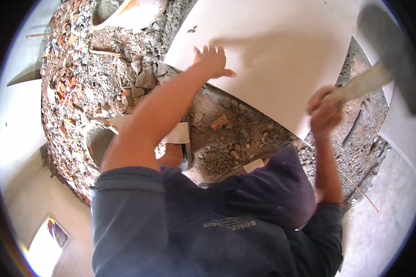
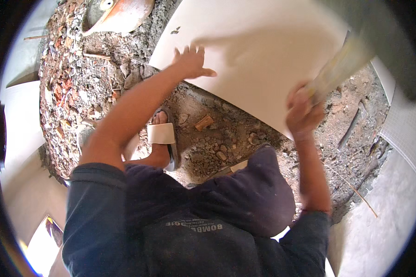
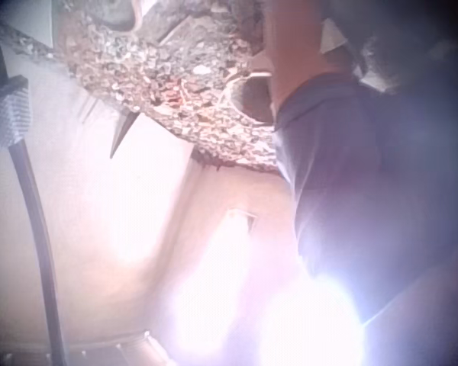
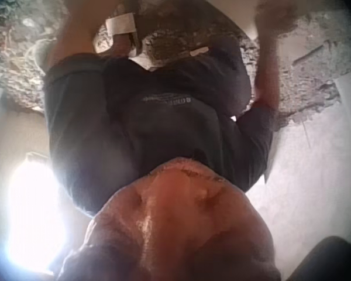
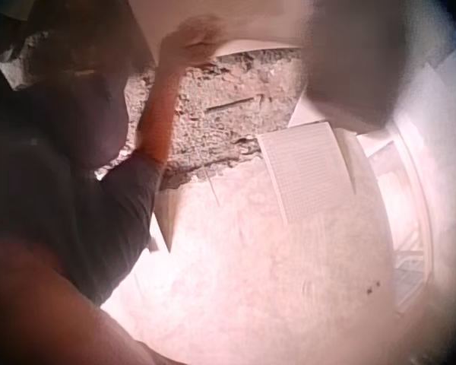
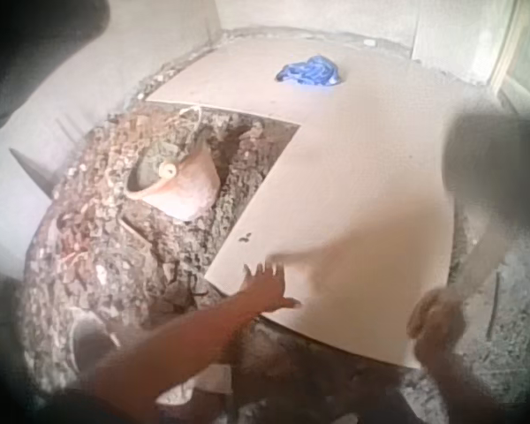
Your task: The person places a large white tile onto a prepared floor surface and uses a rubber mallet to tap it into place. They then spread cement on the floor using a trowel.
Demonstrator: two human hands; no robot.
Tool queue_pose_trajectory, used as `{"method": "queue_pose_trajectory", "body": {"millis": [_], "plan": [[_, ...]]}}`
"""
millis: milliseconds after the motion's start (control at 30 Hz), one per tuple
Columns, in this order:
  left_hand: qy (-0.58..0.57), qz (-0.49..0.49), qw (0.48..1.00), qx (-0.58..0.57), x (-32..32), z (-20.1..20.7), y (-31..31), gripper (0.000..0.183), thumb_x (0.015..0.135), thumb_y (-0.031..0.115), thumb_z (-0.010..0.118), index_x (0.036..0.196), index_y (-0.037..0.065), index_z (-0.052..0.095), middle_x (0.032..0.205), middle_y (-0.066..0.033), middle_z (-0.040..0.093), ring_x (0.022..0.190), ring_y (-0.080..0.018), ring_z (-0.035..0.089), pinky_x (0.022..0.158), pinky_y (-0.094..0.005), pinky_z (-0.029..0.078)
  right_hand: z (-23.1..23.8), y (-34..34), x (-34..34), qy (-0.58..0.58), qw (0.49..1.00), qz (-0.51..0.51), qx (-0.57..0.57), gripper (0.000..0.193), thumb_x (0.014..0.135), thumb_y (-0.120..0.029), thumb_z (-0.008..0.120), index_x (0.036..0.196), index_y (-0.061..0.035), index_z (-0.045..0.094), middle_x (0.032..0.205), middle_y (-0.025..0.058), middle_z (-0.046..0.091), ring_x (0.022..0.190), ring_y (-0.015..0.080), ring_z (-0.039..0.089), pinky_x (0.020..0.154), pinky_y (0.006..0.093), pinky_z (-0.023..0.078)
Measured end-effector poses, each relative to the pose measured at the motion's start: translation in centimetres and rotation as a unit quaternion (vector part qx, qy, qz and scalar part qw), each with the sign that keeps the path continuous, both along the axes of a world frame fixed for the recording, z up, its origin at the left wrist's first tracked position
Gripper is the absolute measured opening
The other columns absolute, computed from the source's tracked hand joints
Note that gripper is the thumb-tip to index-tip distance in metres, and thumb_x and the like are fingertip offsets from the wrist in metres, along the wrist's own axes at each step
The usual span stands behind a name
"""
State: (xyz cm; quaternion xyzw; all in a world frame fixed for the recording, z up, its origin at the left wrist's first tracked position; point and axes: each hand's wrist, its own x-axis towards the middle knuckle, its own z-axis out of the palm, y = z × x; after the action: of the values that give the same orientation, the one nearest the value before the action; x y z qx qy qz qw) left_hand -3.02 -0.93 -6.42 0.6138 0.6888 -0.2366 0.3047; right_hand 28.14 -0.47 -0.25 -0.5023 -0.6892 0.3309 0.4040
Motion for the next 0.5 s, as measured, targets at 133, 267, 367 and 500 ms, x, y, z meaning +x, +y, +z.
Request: {"method": "queue_pose_trajectory", "body": {"millis": [133,267,367,500], "plan": [[0.077,0.053,0.995,0.044,3.8,-2.6,-1.8,0.123,0.071,0.071,0.068,0.152,0.002,0.007,0.158,-0.0248,0.007,0.146,-0.0403,0.010,0.112,-0.0652,0.015,-5.9,-4.3,1.6,-0.364,0.895,0.074,-0.245,0.026,0.095,-0.024,0.056,0.091,0.0019,0.055,0.069,0.0136,0.062,0.059,0.0259,0.061,0.055,0.0376,0.048],[0.090,0.061,0.992,0.064,4.3,-3.6,-2.4,0.124,0.069,0.070,0.070,0.152,0.002,0.009,0.157,-0.0252,0.007,0.146,-0.0406,0.009,0.113,-0.0649,0.012,-5.8,-5.5,3.4,-0.055,0.989,-0.055,-0.127,0.031,0.093,-0.028,0.060,0.091,0.0025,0.055,0.071,0.0201,0.062,0.065,0.0350,0.063,0.058,0.0386,0.047],[0.079,0.069,0.992,0.069,4.1,-3.2,-1.9,0.125,0.068,0.070,0.071,0.152,0.002,0.009,0.157,-0.0251,0.008,0.146,-0.0415,0.009,0.113,-0.0654,0.011,-4.9,-6.2,3.3,-0.086,0.976,-0.010,-0.200,0.034,0.092,-0.033,0.061,0.094,0.0008,0.057,0.069,0.0199,0.063,0.067,0.0350,0.065,0.058,0.0403,0.049],[0.081,0.071,0.991,0.078,4.4,-2.8,-2.0,0.124,0.068,0.070,0.071,0.152,0.003,0.009,0.157,-0.0249,0.008,0.146,-0.0415,0.007,0.113,-0.0654,0.009,-5.3,-8.4,3.3,-0.293,0.919,-0.016,-0.263,0.033,0.091,-0.035,0.062,0.098,-0.0027,0.060,0.071,0.0189,0.064,0.073,0.0323,0.068,0.062,0.0403,0.051]]}}
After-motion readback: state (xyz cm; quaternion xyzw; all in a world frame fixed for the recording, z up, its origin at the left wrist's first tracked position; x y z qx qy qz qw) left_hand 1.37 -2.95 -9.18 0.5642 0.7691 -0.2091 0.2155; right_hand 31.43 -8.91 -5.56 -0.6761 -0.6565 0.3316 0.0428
